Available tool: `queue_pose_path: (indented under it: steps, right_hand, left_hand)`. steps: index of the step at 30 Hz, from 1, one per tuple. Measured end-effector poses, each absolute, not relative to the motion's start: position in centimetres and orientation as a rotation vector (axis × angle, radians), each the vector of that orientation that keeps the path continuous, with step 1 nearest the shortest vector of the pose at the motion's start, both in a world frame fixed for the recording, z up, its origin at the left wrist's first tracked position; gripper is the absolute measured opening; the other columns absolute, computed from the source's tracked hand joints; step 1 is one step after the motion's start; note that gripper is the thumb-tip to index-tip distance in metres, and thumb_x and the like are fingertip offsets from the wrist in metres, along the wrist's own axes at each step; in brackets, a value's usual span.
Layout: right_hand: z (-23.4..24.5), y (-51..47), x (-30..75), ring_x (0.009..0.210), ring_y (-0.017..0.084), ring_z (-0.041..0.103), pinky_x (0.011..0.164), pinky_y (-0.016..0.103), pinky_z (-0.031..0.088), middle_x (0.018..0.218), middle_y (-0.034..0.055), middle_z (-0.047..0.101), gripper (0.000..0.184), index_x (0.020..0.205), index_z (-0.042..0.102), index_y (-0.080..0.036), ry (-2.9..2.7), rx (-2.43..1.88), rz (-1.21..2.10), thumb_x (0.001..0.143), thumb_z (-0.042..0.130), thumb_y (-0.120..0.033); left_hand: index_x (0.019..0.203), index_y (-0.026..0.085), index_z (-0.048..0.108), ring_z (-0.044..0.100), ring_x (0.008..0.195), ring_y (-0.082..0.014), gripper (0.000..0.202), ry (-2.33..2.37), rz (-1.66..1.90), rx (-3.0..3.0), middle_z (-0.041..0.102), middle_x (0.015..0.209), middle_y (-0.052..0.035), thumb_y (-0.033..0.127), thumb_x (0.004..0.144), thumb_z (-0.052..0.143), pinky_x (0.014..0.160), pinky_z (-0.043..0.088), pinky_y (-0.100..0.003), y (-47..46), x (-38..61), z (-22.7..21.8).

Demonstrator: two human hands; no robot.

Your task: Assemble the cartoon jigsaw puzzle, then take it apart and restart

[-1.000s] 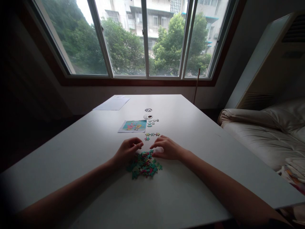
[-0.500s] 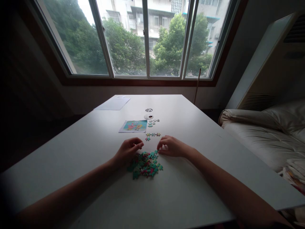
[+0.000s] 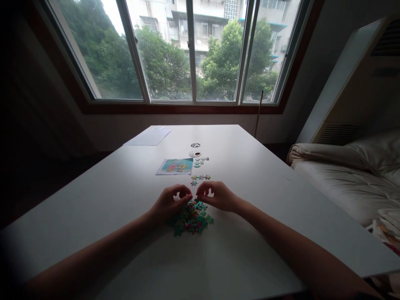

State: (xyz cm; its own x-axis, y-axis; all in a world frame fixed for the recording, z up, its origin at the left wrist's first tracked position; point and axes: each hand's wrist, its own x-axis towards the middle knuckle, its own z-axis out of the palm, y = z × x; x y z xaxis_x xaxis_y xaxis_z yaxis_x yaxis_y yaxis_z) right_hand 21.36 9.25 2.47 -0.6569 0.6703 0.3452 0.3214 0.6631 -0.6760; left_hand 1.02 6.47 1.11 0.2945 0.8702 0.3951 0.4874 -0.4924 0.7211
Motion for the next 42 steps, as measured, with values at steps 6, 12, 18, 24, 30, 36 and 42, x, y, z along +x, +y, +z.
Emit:
queue_pose_path:
  steps: [6,12,18,24,30,36,42]
  right_hand:
    - [2.4,8.7,20.6,0.065,0.011,0.057,0.059,0.023,0.042,0.072,0.0001,0.063,0.016,0.087,0.058,-0.018,-2.216,-0.771,0.762,0.076,0.059,-0.030]
    - [2.1,8.5,20.3,0.063,0.011,0.056,0.059,0.024,0.043,0.075,0.0013,0.064,0.023,0.096,0.055,-0.019,-2.135,-0.781,0.636,0.079,0.056,-0.035]
    - [1.8,8.4,20.6,0.071,0.015,0.057,0.071,0.031,0.038,0.079,0.0040,0.064,0.033,0.094,0.059,-0.019,-2.206,-0.805,0.055,0.075,0.059,-0.046]
    - [1.8,8.3,20.4,0.076,0.016,0.059,0.071,0.030,0.035,0.082,0.0045,0.066,0.028,0.096,0.059,-0.019,-2.233,-0.818,-0.046,0.080,0.055,-0.042]
    - [1.8,8.3,20.4,0.080,0.016,0.059,0.072,0.031,0.034,0.085,0.0046,0.066,0.023,0.095,0.059,-0.020,-2.275,-0.775,-0.083,0.084,0.051,-0.037]
    - [2.3,9.5,22.1,0.079,0.017,0.058,0.073,0.032,0.034,0.088,0.0050,0.066,0.022,0.098,0.059,-0.020,-2.268,-0.741,-0.206,0.083,0.052,-0.035]
    - [2.3,11.6,24.4,0.073,0.016,0.059,0.072,0.032,0.035,0.078,0.0036,0.065,0.023,0.097,0.059,-0.020,-2.130,-0.865,-0.205,0.082,0.053,-0.036]
  left_hand:
    - [0.072,0.017,0.065,0.048,0.060,-0.0127,0.016,1.113,1.064,2.124,0.056,0.063,-0.0010,0.031,0.074,0.058,0.059,0.038,-0.024,6.2,1.2,1.2]
    - [0.069,0.015,0.064,0.046,0.058,-0.0116,0.018,1.107,1.088,2.047,0.057,0.062,-0.0004,0.032,0.074,0.060,0.057,0.038,-0.023,6.1,1.3,1.3]
    - [0.069,0.013,0.063,0.042,0.052,-0.0094,0.028,1.174,1.156,1.884,0.057,0.059,0.0002,0.039,0.078,0.056,0.049,0.033,-0.021,7.0,1.0,0.6]
    - [0.071,0.013,0.067,0.042,0.052,-0.0097,0.030,1.179,1.157,1.849,0.058,0.059,-0.0005,0.041,0.077,0.057,0.049,0.034,-0.021,6.8,1.0,0.7]
    - [0.072,0.014,0.068,0.045,0.053,-0.0107,0.028,1.194,1.145,1.876,0.061,0.060,-0.0008,0.040,0.077,0.057,0.051,0.036,-0.021,6.6,1.2,1.0]
    - [0.075,0.015,0.068,0.047,0.058,-0.0124,0.026,1.255,1.159,1.931,0.064,0.066,-0.0018,0.038,0.076,0.056,0.057,0.037,-0.023,6.7,0.8,1.0]
    - [0.070,0.015,0.066,0.043,0.054,-0.0112,0.024,1.289,1.123,1.976,0.060,0.060,-0.0003,0.035,0.077,0.054,0.055,0.036,-0.023,7.0,0.5,0.9]
